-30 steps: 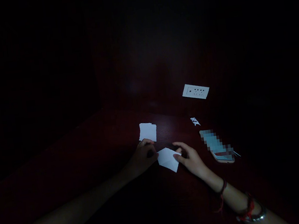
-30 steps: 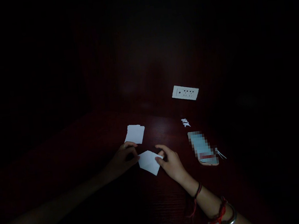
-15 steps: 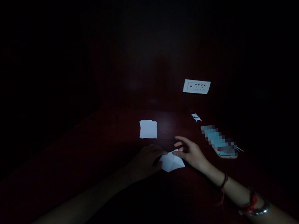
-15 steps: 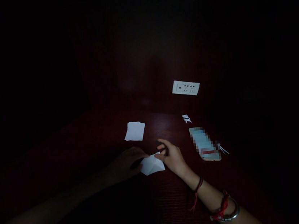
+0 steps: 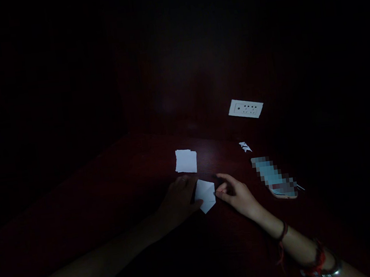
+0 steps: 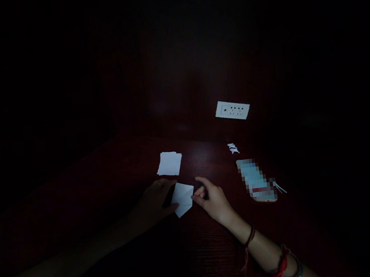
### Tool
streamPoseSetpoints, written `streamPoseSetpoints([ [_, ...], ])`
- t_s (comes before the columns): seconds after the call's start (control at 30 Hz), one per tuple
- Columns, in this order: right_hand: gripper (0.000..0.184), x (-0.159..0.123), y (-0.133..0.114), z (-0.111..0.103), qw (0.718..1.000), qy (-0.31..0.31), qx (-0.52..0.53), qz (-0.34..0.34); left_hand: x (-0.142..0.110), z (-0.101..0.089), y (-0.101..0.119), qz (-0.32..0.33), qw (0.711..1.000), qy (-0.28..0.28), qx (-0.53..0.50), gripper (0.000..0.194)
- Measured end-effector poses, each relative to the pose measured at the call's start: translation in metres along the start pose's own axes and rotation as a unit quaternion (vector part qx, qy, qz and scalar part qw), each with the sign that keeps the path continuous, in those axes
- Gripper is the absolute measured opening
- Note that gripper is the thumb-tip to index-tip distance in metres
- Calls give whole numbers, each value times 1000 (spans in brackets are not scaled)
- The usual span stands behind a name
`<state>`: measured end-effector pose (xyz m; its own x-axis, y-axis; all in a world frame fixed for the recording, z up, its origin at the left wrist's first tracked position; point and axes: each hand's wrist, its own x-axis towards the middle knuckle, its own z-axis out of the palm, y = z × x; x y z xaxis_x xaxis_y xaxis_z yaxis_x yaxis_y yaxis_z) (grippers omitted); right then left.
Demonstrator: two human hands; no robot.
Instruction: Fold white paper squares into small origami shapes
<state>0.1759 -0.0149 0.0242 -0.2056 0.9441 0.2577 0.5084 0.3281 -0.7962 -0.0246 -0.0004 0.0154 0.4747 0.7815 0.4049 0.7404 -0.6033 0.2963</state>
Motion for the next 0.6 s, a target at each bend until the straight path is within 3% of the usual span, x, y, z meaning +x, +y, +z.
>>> streamPoseSetpoints([
  [0.07, 45, 0, -3, 1, 1000, -4, -8, -8, 0, 2, -3, -17, 1000, 8, 3, 48],
  [0.27, 46, 1, -4, 1, 999, -3, -5, -33, 2, 2, -5, 0, 1000, 14, -19, 18],
  [0.6, 52, -4, -13, 1, 992, -45, -28, -115, 5, 7, -8, 23, 999, 15, -43, 15],
])
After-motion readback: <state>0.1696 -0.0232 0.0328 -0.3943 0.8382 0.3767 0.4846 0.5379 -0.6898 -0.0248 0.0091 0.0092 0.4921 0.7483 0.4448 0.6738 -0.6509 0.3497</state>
